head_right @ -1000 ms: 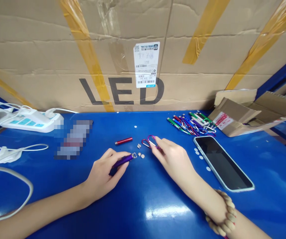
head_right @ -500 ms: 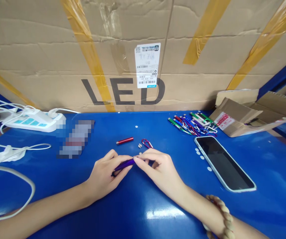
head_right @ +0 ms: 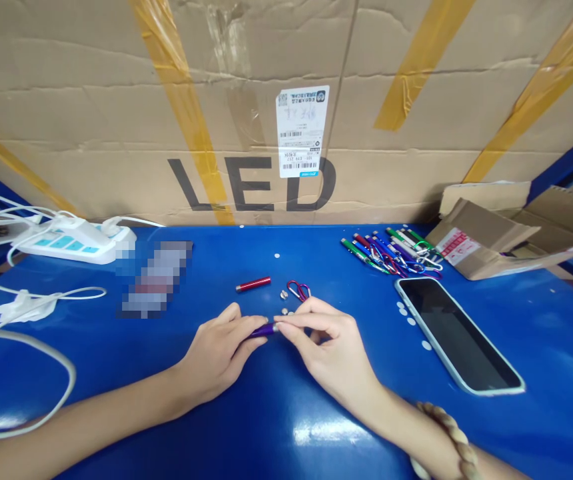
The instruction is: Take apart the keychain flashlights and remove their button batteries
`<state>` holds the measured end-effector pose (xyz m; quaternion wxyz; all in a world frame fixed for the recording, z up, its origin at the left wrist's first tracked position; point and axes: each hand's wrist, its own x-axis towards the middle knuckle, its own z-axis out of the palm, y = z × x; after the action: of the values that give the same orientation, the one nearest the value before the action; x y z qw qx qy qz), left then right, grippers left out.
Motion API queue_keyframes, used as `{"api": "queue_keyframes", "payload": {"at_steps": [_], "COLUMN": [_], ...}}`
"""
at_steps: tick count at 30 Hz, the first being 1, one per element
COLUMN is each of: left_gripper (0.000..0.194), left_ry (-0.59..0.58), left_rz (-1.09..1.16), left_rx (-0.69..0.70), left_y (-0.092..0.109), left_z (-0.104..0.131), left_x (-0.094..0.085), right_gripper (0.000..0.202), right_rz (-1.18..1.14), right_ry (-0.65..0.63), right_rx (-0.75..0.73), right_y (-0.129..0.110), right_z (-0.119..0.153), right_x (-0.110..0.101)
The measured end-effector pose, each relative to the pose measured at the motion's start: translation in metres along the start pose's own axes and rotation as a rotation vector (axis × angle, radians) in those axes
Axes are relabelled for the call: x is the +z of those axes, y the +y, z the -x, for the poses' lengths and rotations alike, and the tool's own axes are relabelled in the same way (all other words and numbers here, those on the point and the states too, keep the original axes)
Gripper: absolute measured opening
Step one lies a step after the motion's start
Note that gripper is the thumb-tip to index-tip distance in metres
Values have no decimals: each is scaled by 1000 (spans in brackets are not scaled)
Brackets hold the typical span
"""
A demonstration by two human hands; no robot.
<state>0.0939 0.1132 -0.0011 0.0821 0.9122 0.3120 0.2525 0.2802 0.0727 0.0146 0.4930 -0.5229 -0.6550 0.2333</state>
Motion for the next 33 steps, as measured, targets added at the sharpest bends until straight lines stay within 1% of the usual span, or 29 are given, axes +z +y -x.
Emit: {"api": "queue_keyframes", "payload": {"at_steps": [3,5,6,9,14,19,25,29,33], "left_gripper": [28,21,19,15,20,27,34,33,32], "left_ry": [-17,19,45,89,46,25,71,111,72], "left_rz": [66,115,138,170,82,37,44,72,65], "left_rx": [-188,-289,-305,-254,-169,-138,-128,-117,-147], "left_y": [-2,-4,-4,-7,-11,-11,-10,-10,-9], "left_z": [-1,-2,-2,-4,-3,-2,-1,0,-1], "left_x": [-1,0,0,3,7,9,7,6,6], "right_gripper": [12,14,15,16,11,13,15,14,16], "right_rz": [69,102,114,137,200,269,303,342,381], "right_ry": [74,101,100,76,-28,-69,-111,-132,-143], "right_rx": [-36,-30,-24,-39,-122,-202,-189,-181,-159], "right_y": [4,11,14,24,28,26,28,30,31], "right_z": [-6,-10,-12,-14,-11,-6,-7,-8,-8], "right_x": [-7,-12,-13,-15,-13,-12,-13,-13,-12]}}
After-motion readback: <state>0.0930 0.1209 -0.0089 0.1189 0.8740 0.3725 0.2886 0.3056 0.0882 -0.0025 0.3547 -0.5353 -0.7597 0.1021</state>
